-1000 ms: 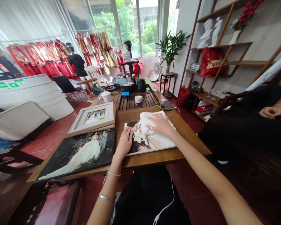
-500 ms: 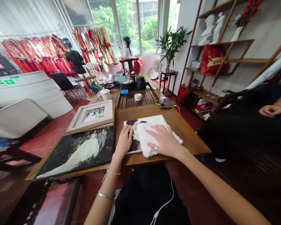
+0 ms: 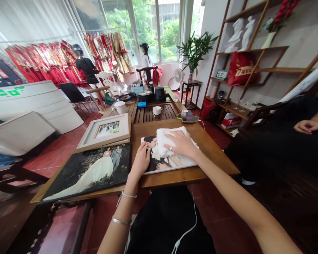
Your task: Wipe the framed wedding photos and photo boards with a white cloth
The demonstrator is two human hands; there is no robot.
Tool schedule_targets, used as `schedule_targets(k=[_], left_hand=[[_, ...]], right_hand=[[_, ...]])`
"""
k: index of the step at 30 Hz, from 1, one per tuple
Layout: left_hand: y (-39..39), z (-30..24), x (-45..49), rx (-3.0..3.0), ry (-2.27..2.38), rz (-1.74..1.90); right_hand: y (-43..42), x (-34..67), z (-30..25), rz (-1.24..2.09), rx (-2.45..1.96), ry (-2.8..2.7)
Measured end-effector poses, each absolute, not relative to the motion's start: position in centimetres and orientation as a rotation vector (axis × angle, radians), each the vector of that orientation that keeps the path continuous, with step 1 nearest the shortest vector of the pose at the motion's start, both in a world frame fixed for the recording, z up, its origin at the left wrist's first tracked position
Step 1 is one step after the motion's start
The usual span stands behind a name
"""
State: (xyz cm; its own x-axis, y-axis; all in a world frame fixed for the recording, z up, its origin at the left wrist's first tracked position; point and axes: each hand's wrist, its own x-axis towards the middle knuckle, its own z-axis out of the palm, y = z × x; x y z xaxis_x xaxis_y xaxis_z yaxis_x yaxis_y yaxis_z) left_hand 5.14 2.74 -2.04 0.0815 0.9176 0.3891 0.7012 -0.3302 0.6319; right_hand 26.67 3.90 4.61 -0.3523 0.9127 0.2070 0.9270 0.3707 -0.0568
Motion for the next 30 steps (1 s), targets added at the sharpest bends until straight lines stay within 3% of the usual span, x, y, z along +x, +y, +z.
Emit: schedule_targets(k=[8,21,30], left_hand=[[2.6,-1.6,5.3,2.067,1.65,1.062],[2.3,-0.6,5.4,2.057,1.658,1.008],[2.5,-1.1,5.3,2.089,1.654,1.013]], right_hand=[[7.3,25.1,5.1,-0.04,-1.706,-2.421],[-5.2,27.0,4.2,-0.096,-1.415,-2.53],[2.2,26.1,4.9,-0.012,-1.685,-2.437]])
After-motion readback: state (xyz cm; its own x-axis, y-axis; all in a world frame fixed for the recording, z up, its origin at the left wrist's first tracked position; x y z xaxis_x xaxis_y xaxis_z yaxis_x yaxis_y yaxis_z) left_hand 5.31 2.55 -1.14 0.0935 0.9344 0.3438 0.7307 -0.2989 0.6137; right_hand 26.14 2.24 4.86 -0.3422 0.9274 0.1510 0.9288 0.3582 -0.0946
